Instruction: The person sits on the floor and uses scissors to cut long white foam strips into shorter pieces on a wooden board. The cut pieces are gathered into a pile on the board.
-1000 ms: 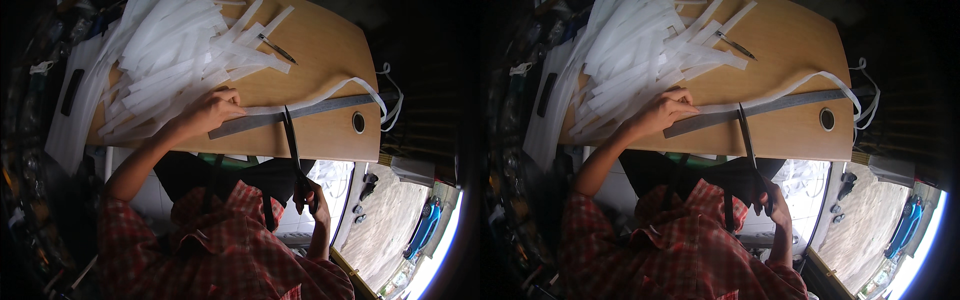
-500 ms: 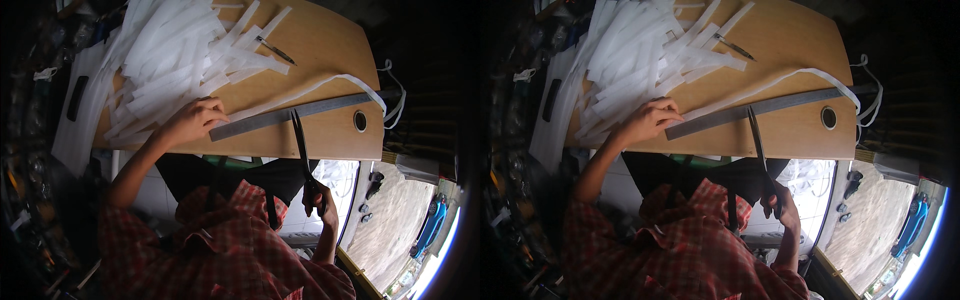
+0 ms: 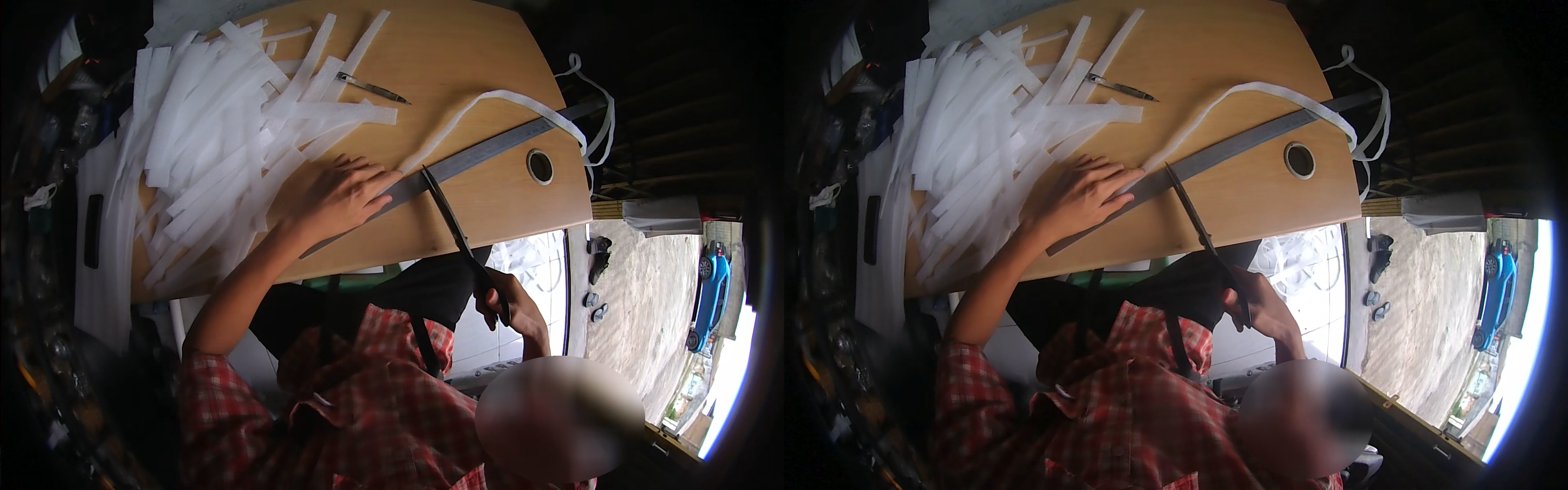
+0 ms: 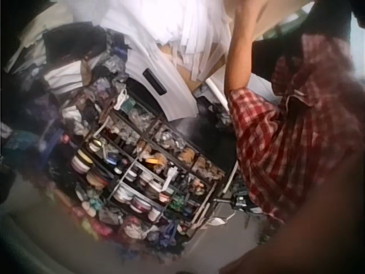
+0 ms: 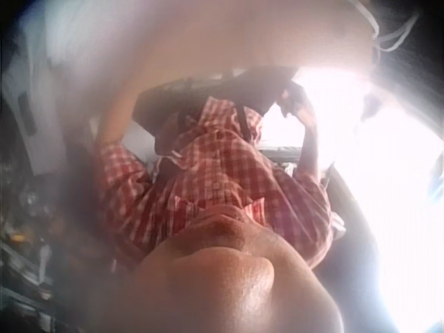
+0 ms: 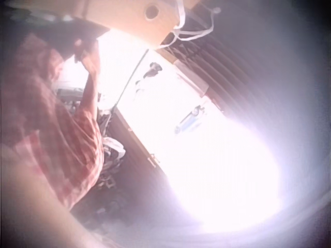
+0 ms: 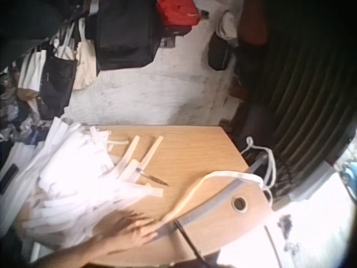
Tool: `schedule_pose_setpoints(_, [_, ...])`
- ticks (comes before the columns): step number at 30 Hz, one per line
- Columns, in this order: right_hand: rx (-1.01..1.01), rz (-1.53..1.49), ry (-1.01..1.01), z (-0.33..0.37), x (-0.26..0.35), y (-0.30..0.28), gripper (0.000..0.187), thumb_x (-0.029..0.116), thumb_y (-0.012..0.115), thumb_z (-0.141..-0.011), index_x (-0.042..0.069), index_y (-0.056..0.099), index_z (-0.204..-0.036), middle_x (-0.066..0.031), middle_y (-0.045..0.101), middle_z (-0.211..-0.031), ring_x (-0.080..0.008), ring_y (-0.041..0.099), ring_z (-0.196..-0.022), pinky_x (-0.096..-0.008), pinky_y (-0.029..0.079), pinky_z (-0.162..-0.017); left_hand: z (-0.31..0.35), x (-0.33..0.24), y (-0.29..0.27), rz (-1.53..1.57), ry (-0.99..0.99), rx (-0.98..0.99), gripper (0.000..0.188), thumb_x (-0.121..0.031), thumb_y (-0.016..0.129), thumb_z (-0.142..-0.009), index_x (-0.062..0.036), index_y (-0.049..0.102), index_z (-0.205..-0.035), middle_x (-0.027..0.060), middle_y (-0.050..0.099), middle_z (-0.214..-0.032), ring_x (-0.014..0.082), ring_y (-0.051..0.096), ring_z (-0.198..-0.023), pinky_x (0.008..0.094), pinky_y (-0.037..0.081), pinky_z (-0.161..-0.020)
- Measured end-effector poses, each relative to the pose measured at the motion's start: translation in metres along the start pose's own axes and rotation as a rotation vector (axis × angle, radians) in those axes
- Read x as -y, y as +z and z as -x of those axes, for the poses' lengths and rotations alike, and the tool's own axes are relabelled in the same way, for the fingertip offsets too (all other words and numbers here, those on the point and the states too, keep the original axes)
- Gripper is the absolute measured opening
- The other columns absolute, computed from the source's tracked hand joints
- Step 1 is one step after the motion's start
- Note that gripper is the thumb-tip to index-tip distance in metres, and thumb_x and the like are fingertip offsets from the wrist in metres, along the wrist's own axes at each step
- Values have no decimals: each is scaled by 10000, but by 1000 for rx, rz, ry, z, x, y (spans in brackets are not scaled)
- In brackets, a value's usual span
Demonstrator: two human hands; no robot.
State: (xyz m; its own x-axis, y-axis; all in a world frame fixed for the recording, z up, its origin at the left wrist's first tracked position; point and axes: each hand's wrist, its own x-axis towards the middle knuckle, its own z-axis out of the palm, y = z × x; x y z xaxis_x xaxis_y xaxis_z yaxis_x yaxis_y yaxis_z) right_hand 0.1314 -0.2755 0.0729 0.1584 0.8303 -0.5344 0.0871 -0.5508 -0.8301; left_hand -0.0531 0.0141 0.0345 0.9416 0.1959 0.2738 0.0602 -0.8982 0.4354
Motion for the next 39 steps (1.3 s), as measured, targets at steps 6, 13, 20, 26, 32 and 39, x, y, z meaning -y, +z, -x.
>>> schedule_pose_setpoints(6, [32,32,10,-8,1,-4,843,820,544,-773,-19,556,-855,-37,547,-586,-127,584,-499,-271,441,-456,4,1,29,106,-60,-147,297,-31,652,-852,-40,660,-1149,110,576,-1017,302,611,-913,403,501,-811])
schedule_pose_setpoints(13, [82,34,47,-9,23,-16,828,836,551,-735,16,503,-840,-18,468,-557,-98,494,-440,-238,402,-385,7,5,37,255,-100,-219,241,3,598,-901,-17,656,-1134,117,567,-1035,310,612,-908,411,498,-765])
schedule_pose_setpoints(20, [179,-112,43,-5,28,-23,589,567,635,-891,-12,545,-835,-17,502,-567,-110,508,-446,-262,418,-402,5,5,38,311,-91,-281,219,-6,610,-903,-22,661,-1115,100,568,-1014,297,591,-905,403,490,-763])
schedule_pose_setpoints(26, [127,-46,-10,-19,28,-14,668,599,585,-910,-62,601,-1008,-12,478,-542,-106,493,-424,-262,402,-395,7,7,38,224,-42,-247,238,-5,635,-880,-37,671,-1113,83,568,-1005,288,578,-908,403,486,-780])
schedule_pose_setpoints(32, [27,16,49,-21,29,-9,568,491,632,-927,-50,606,-1097,-10,481,-543,-101,477,-424,-259,385,-393,11,3,35,245,-106,-284,263,16,648,-851,-45,677,-1104,77,571,-1010,277,574,-913,407,485,-806])
schedule_pose_setpoints(39, [114,-11,-67,-18,15,4,619,571,707,-833,-33,607,-927,-9,524,-578,-88,531,-502,-258,403,-433,39,1,-61,-178,-257,-372,319,37,665,-826,-83,690,-1120,39,583,-1070,255,529,-927,362,441,-841])
